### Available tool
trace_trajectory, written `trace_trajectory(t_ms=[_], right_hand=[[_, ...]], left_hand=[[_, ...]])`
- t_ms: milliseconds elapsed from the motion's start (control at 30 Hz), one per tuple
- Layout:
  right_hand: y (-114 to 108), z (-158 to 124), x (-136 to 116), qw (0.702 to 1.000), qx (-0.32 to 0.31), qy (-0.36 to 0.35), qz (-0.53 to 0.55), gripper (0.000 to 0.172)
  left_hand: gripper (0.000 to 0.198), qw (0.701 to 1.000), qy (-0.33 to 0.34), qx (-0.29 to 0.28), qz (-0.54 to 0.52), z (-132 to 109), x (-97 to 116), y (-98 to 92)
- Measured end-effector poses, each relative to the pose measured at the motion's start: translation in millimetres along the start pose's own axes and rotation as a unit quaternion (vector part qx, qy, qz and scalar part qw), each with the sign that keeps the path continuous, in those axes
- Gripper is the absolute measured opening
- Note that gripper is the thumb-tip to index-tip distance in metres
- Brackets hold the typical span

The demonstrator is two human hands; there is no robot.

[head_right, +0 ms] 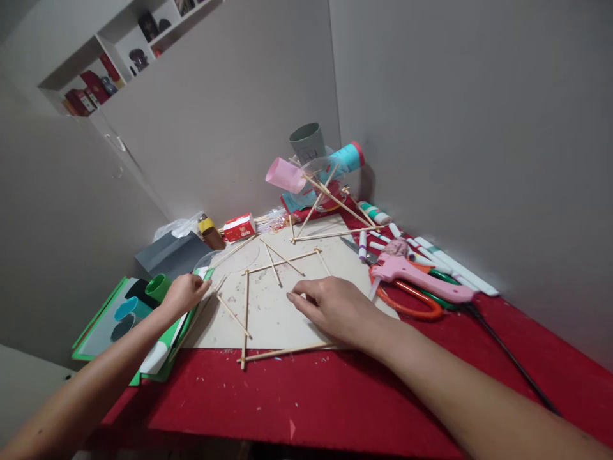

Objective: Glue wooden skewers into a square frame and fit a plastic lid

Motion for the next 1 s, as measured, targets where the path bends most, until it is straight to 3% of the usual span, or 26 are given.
trace_trajectory(t_ms=[67, 133, 300, 400, 500, 600, 800, 1000], right_hand=[[1, 0, -1, 1.000, 0.000, -0.002, 0.001, 0.033], [3, 0, -1, 1.000, -0.004, -0.004, -0.003, 0.033], [6, 1, 0, 1.000, -0.017, -0.003, -0.016, 0.034], [6, 2, 1, 0.999, -0.017, -0.004, -0.033, 0.033], [4, 2, -1, 0.999, -0.014, -0.009, -0.046, 0.034], [3, 2, -3, 0.999, -0.009, -0.017, -0.045, 0.033], [2, 2, -1, 0.999, 0.000, -0.006, -0.046, 0.032], [2, 5, 5, 0.999, 0.005, 0.006, -0.037, 0.031]], left_hand=[[0.037, 0.999, 0.032, 0.013, 0.013, 5, 20, 0.2], [0.032, 0.998, 0.054, 0.005, 0.018, 13, 42, 12.2], [0.029, 0.997, 0.070, -0.036, 0.016, 43, 93, 74.1], [0.030, 0.997, 0.060, -0.041, 0.035, 59, 109, 109.0], [0.031, 0.995, 0.034, -0.078, 0.047, 68, 111, 138.3], [0.035, 0.993, 0.007, -0.110, 0.042, 73, 103, 155.8], [0.036, 0.989, -0.042, -0.138, 0.013, 75, 83, 163.6], [0.035, 0.984, -0.080, -0.159, -0.030, 67, 93, 173.4]])
Point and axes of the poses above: each hand's wrist, its own z-axis towards the middle knuckle, its own y-axis out of the palm, x = y × z, the point moved 8 cm from there along z, towards the middle knuckle, and after that the axes turned 15 degrees about x, right-handed, at the moved point
